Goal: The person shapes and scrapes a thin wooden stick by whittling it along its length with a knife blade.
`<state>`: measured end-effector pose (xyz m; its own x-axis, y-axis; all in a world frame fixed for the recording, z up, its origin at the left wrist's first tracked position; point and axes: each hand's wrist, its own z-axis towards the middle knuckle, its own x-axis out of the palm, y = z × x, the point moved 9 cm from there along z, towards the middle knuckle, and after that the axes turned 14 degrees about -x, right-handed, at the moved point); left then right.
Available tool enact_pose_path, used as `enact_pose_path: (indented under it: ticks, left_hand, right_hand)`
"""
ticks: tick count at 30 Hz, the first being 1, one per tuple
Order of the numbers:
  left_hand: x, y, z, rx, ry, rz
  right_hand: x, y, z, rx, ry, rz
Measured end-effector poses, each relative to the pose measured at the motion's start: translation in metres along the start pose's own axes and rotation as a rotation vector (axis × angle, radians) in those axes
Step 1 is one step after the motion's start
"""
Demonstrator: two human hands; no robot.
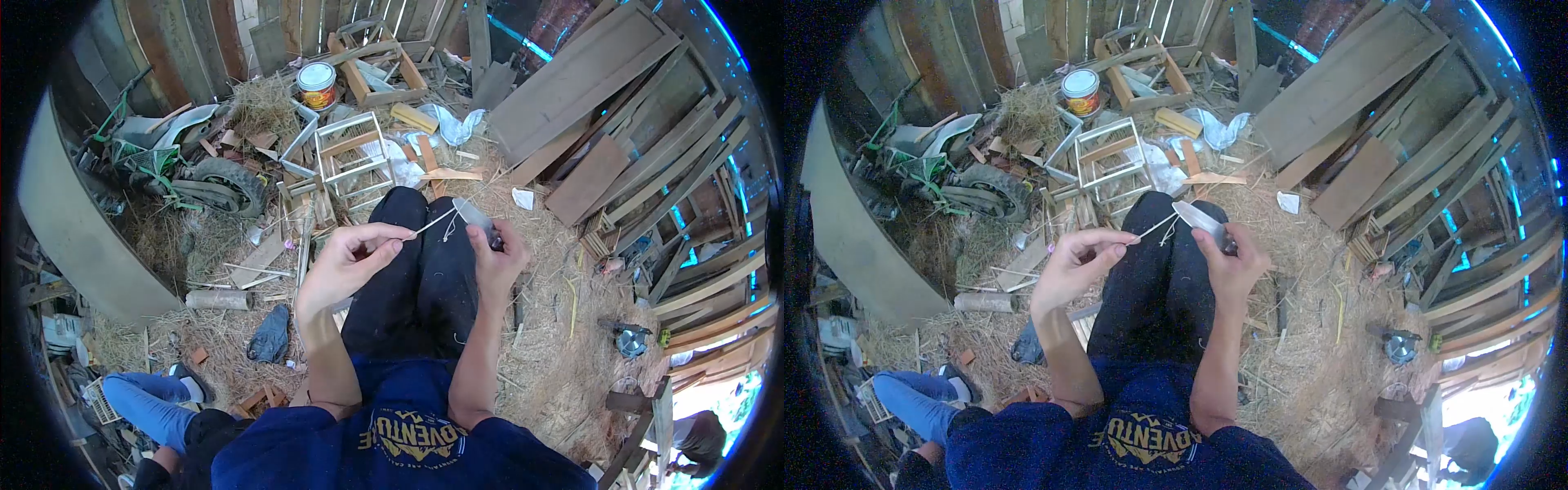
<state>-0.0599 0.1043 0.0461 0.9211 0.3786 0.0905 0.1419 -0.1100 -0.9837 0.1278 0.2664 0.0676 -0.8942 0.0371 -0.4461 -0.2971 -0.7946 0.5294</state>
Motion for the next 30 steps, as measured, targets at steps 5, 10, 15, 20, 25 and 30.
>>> enact_pose_path:
  ticks: [5,10,15,20,25,30]
  left_hand:
    - [-0.006,-0.003,0.001,0.023,-0.051,0.129]
    - [0.005,-0.002,0.008,0.072,-0.066,-0.012]
    - [0.019,-0.006,0.009,-0.042,0.005,-0.199]
    - [0.017,-0.003,0.012,0.094,-0.02,-0.096]
    - [0.009,0.0,0.008,0.046,-0.035,-0.072]
    - [0.012,-0.006,0.004,0.031,0.006,-0.02]
  right_hand:
    - [0.005,0.011,-0.001,-0.106,-0.009,-0.025]
    - [0.017,0.029,-0.001,-0.191,0.024,0.005]
    - [0.025,0.041,-0.002,-0.248,0.046,0.043]
    - [0.029,0.058,-0.003,-0.317,0.062,0.034]
    - [0.02,0.054,0.0,-0.317,-0.004,0.036]
    - [0.013,0.051,-0.001,-0.335,-0.033,0.016]
